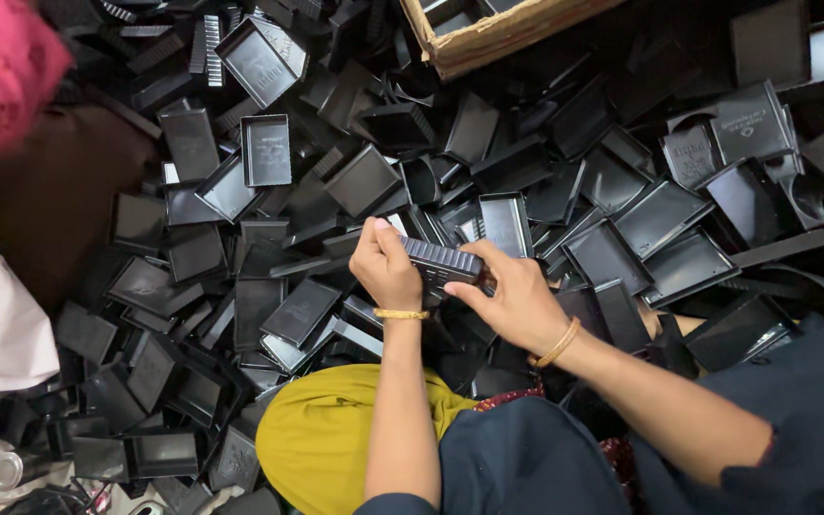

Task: The person sits on the floor among a large pile of black plastic boxes, picks up box bases and lids one at a time, fits the lids onto the bases, and places the closed boxes into a wooden crate beside them.

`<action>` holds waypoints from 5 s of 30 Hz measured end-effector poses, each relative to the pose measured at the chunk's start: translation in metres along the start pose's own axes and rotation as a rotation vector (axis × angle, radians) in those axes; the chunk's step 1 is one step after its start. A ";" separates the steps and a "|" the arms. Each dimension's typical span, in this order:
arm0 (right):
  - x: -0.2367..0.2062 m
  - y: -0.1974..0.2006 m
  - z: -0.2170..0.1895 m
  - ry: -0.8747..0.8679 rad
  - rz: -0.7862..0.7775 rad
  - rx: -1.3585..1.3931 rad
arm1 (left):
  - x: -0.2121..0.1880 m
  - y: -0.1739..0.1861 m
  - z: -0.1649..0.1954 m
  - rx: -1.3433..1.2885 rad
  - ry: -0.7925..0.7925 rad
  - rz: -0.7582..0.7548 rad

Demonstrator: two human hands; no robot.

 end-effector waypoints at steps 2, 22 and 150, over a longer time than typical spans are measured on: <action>0.011 0.012 -0.014 0.039 -0.081 -0.084 | 0.002 0.003 -0.002 -0.058 0.015 0.022; 0.146 0.042 0.073 0.435 0.466 -0.935 | 0.002 -0.005 -0.038 -0.499 0.406 -0.316; 0.189 0.008 0.003 0.585 0.145 -0.170 | 0.109 -0.026 -0.077 1.010 -0.080 -0.512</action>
Point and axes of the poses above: each hand's wrist, its own x-axis towards the middle knuckle, its own y-axis out of the back of the hand, z = x × y, the point moved 7 cm from there along x, towards the middle knuckle, and after that the axes turned 5 degrees about -x, right-handed, at the moved point
